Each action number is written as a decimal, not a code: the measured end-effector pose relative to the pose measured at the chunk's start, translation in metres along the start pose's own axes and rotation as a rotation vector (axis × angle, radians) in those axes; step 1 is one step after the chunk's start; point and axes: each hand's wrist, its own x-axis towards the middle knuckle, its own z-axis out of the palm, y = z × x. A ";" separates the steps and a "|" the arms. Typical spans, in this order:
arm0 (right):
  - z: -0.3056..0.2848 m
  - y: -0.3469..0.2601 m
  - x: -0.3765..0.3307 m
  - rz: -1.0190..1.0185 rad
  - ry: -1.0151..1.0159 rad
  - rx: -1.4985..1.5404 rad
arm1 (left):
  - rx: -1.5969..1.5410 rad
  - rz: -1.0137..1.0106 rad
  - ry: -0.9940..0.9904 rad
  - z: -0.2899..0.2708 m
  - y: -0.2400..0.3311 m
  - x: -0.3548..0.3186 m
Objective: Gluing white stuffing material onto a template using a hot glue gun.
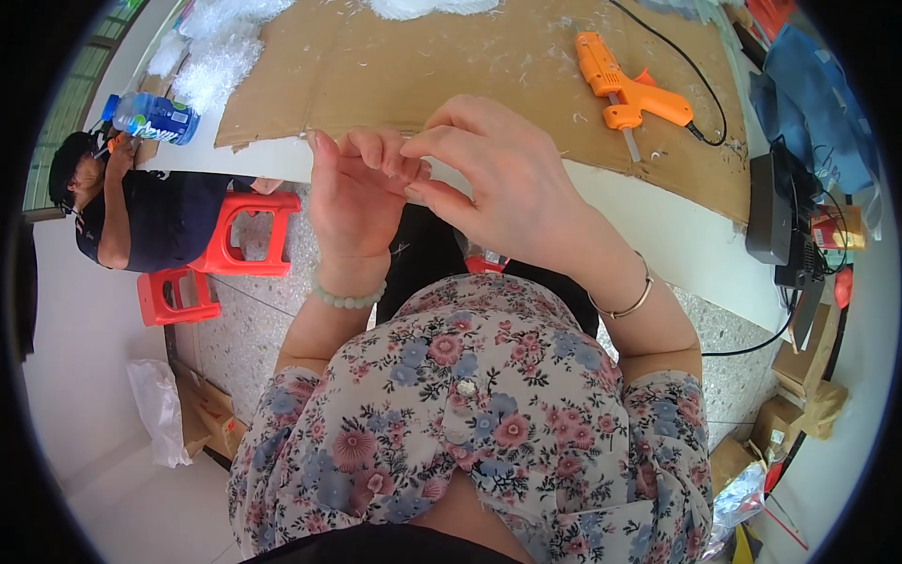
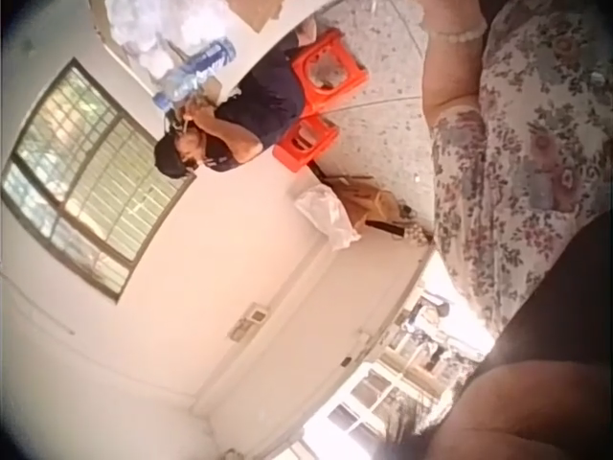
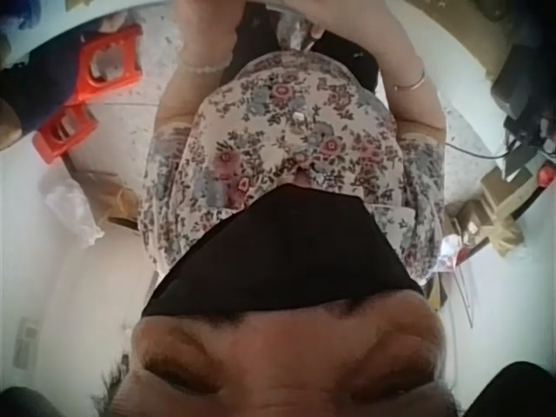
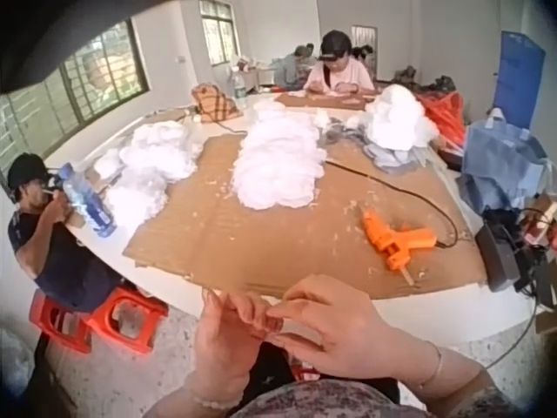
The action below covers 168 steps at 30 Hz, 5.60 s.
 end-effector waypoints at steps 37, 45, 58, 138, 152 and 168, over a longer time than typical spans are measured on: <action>0.020 0.009 0.007 -0.015 0.292 -0.199 | 0.536 0.392 -0.028 0.001 -0.010 -0.008; 0.000 0.012 0.011 0.060 0.373 -0.282 | 0.260 0.275 0.087 -0.004 -0.006 -0.010; 0.005 0.002 0.001 0.332 -0.155 0.180 | -0.185 0.013 0.167 -0.013 -0.001 -0.001; -0.127 -0.019 0.194 0.174 -0.694 -0.359 | 1.395 0.532 0.001 0.019 0.075 0.083; -0.108 0.062 0.077 -0.151 -0.387 -0.582 | 1.980 1.001 -0.444 -0.002 0.061 0.076; -0.053 0.087 0.022 -0.136 -0.361 -0.433 | 1.764 0.419 -0.356 -0.025 0.046 0.064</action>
